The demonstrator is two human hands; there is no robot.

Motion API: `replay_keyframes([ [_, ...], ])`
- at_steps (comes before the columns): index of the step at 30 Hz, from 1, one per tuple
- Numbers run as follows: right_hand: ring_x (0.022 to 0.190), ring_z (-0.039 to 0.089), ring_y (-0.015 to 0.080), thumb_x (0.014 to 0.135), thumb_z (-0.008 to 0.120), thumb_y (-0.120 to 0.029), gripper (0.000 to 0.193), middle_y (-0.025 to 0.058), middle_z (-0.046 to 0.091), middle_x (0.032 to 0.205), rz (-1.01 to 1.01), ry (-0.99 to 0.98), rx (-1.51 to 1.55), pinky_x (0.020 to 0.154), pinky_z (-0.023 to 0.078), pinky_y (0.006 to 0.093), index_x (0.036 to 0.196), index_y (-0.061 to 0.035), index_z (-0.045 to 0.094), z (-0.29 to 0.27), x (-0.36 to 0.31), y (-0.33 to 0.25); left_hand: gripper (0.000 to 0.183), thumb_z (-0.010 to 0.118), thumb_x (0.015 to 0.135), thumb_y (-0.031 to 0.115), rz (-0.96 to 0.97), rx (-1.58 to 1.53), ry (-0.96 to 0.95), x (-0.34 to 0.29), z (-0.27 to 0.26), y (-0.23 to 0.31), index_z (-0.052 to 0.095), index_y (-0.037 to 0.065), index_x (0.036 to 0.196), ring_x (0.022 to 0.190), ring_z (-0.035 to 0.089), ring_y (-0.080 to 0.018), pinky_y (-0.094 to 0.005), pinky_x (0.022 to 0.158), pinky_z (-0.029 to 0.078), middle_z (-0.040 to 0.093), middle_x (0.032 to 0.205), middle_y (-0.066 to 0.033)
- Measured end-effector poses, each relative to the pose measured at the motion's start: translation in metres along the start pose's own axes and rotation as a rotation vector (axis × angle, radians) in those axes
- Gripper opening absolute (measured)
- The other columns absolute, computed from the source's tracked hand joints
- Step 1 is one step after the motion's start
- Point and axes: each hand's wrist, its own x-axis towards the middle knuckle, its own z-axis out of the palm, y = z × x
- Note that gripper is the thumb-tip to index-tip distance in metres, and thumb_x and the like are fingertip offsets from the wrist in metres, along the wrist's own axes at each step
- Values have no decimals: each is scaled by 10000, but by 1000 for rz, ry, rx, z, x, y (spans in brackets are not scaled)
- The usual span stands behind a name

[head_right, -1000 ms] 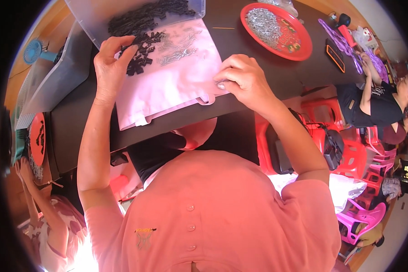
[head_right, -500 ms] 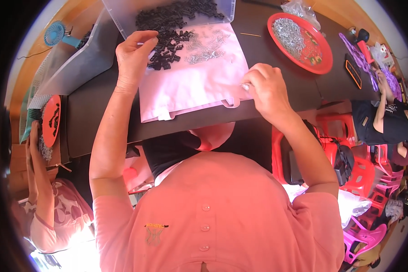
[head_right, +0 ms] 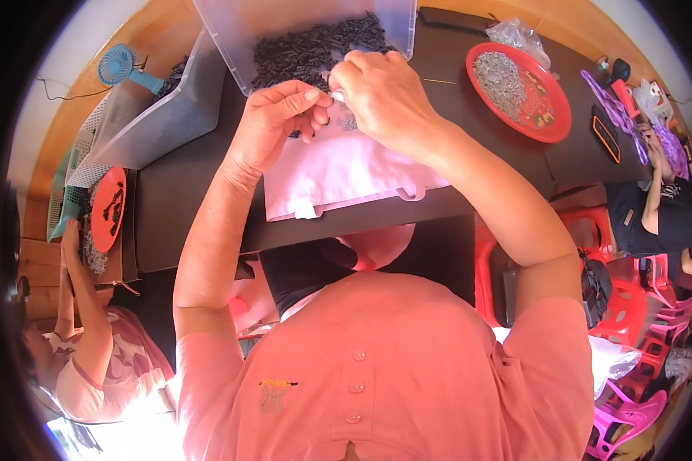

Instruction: The person assembles small plastic components by inserting metal pins into black plastic pieces by hand, and pours additional metal pins from a plate onto a cloth.

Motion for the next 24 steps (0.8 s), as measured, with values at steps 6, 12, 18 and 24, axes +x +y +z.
replay_keyframes([
  [6,808,600,275,780,610,-48,89,54,590,820,-1,12,98,686,398,389,850,-82,568,12,14,-3,211,598,941,193,-90,9,58,0,-6,4,667,-5,920,708,598,-143,-263,592,458,647,786,-67],
  [12,745,631,195,832,627,-23,33,57,632,804,198,68,580,678,478,338,854,-40,609,25,15,-7,161,584,905,124,-87,-131,62,0,-14,5,649,-23,903,660,580,-165,-275,562,447,626,737,-86],
  [18,793,632,87,873,636,-6,54,32,674,820,529,107,1165,692,493,236,925,11,639,32,7,-13,122,625,853,100,-10,-214,88,0,-11,7,673,-13,850,597,569,-157,-268,515,424,625,699,-81],
  [24,776,630,69,864,656,-17,50,30,674,801,397,154,1083,669,496,215,912,-4,650,32,4,-17,139,649,847,115,-38,-189,59,-2,-11,8,682,-20,852,589,564,-141,-261,514,421,631,684,-68],
])
